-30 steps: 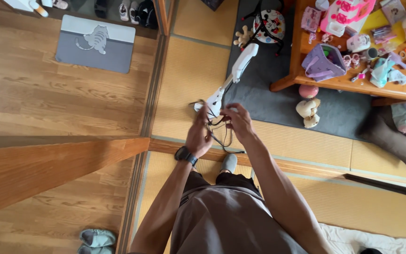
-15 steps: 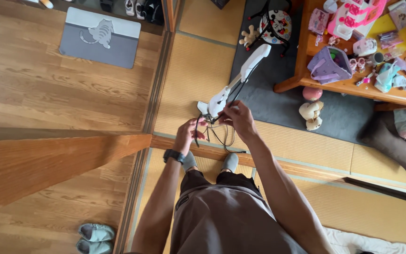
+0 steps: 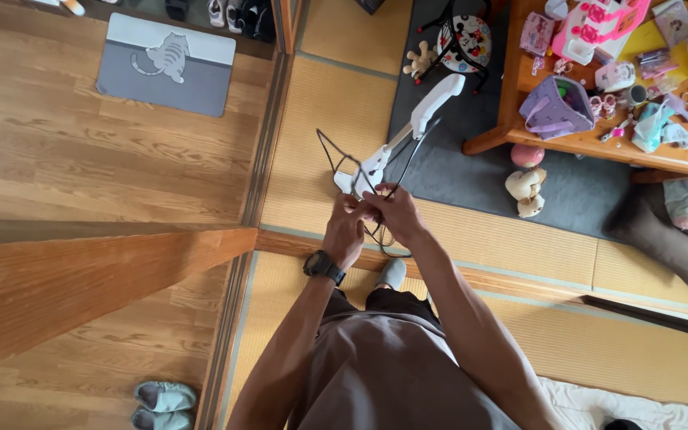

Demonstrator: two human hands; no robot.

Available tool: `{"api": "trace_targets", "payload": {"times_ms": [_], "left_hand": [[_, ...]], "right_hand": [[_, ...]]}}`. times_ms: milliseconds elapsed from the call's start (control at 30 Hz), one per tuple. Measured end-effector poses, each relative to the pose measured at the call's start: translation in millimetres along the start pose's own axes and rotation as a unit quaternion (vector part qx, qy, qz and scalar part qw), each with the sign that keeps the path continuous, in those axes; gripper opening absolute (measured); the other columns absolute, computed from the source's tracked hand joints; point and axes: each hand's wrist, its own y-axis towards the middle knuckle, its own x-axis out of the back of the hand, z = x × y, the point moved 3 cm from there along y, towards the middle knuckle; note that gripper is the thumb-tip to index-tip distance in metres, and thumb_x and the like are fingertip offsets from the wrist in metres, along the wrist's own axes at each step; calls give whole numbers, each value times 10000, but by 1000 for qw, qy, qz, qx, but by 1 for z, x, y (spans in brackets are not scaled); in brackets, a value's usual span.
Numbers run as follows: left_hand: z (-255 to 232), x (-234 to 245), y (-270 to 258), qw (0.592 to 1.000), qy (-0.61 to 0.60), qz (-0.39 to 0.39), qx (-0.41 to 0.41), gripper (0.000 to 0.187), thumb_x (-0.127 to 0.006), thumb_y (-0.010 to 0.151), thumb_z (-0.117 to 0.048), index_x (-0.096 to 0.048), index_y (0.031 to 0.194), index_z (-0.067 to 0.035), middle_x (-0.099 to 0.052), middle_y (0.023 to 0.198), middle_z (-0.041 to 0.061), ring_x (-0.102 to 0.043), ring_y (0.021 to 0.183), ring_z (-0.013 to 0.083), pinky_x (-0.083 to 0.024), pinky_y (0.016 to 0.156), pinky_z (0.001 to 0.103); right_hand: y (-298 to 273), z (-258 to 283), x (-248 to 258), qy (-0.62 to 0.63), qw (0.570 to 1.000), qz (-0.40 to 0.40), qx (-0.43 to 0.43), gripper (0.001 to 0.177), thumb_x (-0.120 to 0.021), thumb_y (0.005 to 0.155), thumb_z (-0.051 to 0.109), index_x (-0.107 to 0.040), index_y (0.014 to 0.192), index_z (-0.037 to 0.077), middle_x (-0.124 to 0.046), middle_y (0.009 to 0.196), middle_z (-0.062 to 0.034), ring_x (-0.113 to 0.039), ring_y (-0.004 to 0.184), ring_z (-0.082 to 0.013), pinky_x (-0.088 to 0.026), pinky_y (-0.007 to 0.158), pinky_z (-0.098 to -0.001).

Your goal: Vacuuming a room with tatami mats and then wrapping the cord around the vacuum cleaner.

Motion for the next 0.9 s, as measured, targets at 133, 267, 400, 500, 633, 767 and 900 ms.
{"api": "trace_targets", "payload": {"times_ms": [133,267,400,500,633,767,900], "left_hand": [[19,-10,-5,977,-200,-7,69,383,-606,903,44,-484,1262,-12,-689,1056,134,-713,885,231,-623,677,343],[63,-27,-10,961,-82,72,254,364,-667,958,-76,-511,1286,-86,-710,970,104,-704,778,206,-604,660,353],[107,-33,-20,995,-42,-27,83,164,-645,1037,-232,-634,1167,-133,-727,1124,92,-718,967,191,-608,826,357],[76,-5,10,997,51,-57,3,393,-560,1041,-470,-676,1143,-110,-720,1223,141,-653,1067,308,-537,841,426],[100,-30,-1,992,-100,55,56,714,-490,1100,-660,-619,1250,26,-682,1167,230,-680,982,304,-545,806,412],[115,-34,-23,909,-41,313,272,698,-385,1006,-711,-655,891,-78,-697,769,138,-649,662,254,-498,589,388],[158,-39,-62,869,28,371,326,529,-486,1008,-564,-665,907,-76,-716,806,152,-676,715,341,-551,589,455]], "right_hand": [[7,3,7,31,997,53,-36,343,-669,983,104,-521,1243,-64,-719,967,-220,-605,591,-142,-519,557,-287],[-5,28,12,-1,994,99,-47,287,-660,948,37,-552,1187,-81,-750,1005,-196,-450,512,-84,-451,499,-244],[-11,42,23,-5,991,133,-32,222,-625,953,-7,-596,1154,-95,-726,1033,-195,-465,528,-78,-406,480,-231],[-34,65,14,39,982,178,-52,217,-591,971,22,-583,1168,-69,-756,1053,-227,-423,522,-48,-408,499,-198],[-53,87,8,22,978,205,-42,259,-585,1007,73,-592,1214,-82,-745,1001,-228,-400,486,-43,-420,513,-192],[-50,97,35,12,984,177,6,311,-597,987,67,-630,1260,-78,-743,962,-182,-434,497,-43,-374,479,-174],[-65,125,60,-125,990,17,70,263,-615,1005,160,-724,1157,-25,-775,901,-78,-559,586,-23,-433,528,-175]]}}
